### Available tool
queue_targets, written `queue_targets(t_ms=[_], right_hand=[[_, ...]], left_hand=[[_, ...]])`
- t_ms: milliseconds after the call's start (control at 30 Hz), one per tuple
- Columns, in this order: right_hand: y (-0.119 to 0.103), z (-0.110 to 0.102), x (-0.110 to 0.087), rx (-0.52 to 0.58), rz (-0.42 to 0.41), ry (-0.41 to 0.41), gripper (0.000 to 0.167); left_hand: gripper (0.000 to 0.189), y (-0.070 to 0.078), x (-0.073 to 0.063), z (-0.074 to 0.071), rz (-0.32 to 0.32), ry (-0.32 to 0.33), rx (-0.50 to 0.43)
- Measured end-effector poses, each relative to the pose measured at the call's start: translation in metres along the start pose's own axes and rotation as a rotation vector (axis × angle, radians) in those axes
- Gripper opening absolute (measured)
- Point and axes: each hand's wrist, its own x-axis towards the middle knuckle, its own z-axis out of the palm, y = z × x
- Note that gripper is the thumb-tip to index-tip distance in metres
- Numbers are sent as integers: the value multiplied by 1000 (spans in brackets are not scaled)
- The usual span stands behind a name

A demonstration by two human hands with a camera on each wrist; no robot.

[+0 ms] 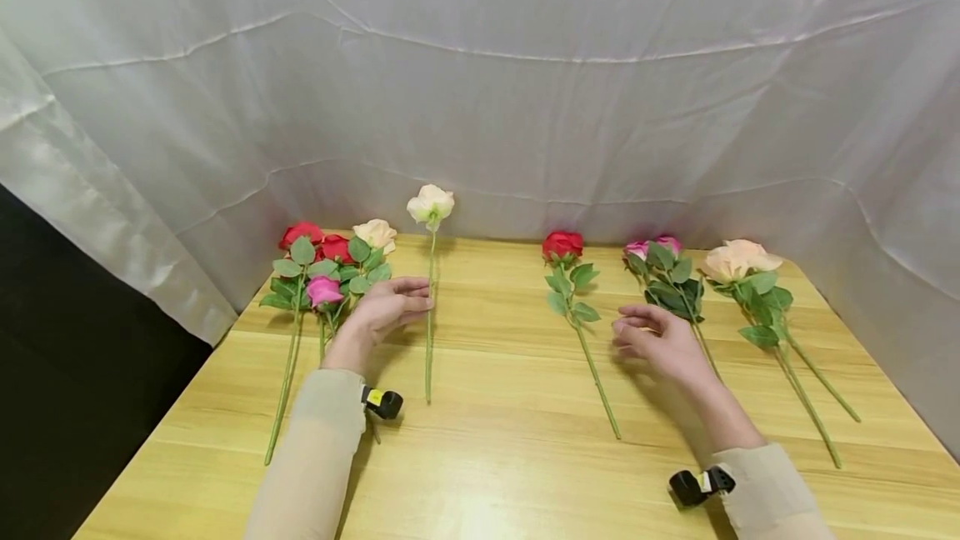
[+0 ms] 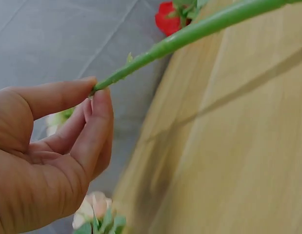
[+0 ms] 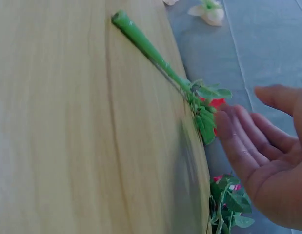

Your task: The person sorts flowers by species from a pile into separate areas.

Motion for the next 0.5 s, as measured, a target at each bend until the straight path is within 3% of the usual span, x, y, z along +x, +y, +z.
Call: queue_targets(t_ms=[267, 500], right_hand=[[-6, 7, -3, 109, -123, 135, 49], [-11, 28, -5, 174, -191, 128, 42]], left_hand=[[55, 10, -3, 35, 130, -40, -118], [52, 14, -13, 69, 185, -59, -113]])
